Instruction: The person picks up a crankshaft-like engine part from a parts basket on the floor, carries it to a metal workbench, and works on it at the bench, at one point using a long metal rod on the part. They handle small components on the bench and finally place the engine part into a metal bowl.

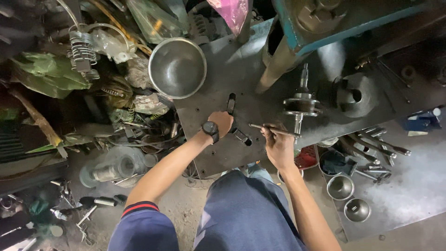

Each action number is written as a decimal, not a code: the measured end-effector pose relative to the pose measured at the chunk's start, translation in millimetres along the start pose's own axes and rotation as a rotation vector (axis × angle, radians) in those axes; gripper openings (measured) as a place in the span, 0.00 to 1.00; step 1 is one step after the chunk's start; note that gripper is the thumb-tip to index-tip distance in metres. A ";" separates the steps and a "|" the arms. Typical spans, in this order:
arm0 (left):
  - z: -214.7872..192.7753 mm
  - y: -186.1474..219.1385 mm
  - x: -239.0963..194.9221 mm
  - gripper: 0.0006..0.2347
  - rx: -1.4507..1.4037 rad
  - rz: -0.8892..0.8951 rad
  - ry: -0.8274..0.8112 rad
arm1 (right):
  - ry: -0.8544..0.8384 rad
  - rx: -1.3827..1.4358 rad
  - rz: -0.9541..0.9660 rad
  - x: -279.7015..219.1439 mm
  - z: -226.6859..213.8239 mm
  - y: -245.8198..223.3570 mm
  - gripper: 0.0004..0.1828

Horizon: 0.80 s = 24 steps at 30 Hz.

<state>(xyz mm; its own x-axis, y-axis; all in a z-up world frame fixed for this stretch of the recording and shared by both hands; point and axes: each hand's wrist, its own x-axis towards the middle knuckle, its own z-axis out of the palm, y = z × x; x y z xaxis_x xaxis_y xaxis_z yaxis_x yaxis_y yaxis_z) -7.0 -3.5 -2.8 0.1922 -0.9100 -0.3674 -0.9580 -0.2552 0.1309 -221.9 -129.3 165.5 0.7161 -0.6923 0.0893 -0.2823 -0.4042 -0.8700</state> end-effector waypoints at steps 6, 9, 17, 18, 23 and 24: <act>-1.0 -5.8 7.4 0.09 -0.050 0.001 -0.046 | -0.001 0.034 0.025 -3.0 -2.8 0.9 0.06; -13.4 1.9 -1.6 0.12 -0.037 -0.030 -0.125 | 0.004 0.045 0.091 -3.7 -1.6 4.2 0.06; 4.4 -14.0 3.9 0.11 -0.077 -0.038 -0.005 | -0.014 0.094 0.074 2.5 -2.4 4.7 0.06; 8.3 -19.5 10.5 0.12 -0.111 -0.044 0.037 | -0.018 0.062 0.055 3.6 -4.1 3.3 0.06; -162.2 -6.7 -28.4 0.07 -0.400 -0.015 -0.105 | -0.020 0.090 0.068 1.1 -0.9 9.4 0.06; -200.9 -0.7 -38.5 0.05 -0.355 0.070 0.043 | -0.028 0.115 0.095 0.9 -0.9 10.2 0.06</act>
<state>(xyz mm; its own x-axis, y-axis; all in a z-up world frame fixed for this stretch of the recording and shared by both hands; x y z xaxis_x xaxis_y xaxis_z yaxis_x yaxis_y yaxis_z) 29.0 -33.9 196.3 0.1446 -0.9402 -0.3084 -0.8367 -0.2826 0.4691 -224.8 -134.7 157.2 0.7074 -0.7068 -0.0086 -0.2762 -0.2651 -0.9238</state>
